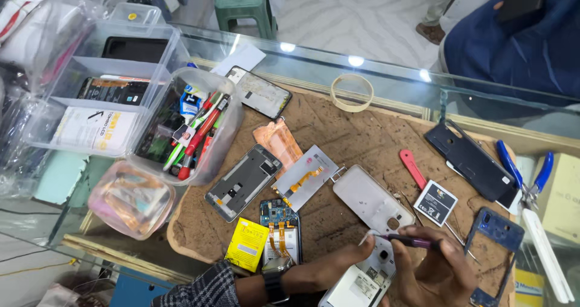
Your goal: The person disassembles a white smartphone, removes the back cover, and uses a screwdriver to remove screws from the internal frame. They then detach the display assembly and place it on the workbench.
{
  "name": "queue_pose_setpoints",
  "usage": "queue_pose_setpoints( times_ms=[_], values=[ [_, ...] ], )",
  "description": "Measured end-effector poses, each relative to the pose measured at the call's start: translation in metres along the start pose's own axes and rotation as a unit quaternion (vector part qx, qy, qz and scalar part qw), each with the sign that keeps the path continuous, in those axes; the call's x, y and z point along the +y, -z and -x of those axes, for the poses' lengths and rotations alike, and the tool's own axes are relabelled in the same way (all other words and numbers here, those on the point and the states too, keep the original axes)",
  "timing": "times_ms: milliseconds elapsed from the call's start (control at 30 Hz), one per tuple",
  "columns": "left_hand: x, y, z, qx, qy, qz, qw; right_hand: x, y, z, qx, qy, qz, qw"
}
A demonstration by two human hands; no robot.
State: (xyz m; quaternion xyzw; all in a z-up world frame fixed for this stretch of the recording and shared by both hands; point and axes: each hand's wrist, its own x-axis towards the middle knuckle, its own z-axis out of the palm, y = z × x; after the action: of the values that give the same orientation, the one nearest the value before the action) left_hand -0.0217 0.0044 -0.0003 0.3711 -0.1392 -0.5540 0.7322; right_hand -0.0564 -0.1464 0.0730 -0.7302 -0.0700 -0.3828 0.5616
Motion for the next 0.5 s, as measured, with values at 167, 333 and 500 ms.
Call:
queue_pose_setpoints(
  times_ms=[167, 333, 500],
  values=[
    [0.012, -0.006, 0.006, -0.030, 0.027, 0.045, 0.998, 0.013, 0.009, -0.007, -0.055, 0.032, -0.009, 0.998],
    [0.012, -0.002, 0.005, -0.025, 0.044, 0.091, 0.995, 0.019, 0.011, -0.009, -0.081, 0.047, 0.060, 0.994],
    [0.015, -0.008, 0.000, 0.002, 0.049, 0.069, 0.996, 0.023, 0.027, -0.006, -0.120, -0.003, 0.016, 0.993]
  ],
)
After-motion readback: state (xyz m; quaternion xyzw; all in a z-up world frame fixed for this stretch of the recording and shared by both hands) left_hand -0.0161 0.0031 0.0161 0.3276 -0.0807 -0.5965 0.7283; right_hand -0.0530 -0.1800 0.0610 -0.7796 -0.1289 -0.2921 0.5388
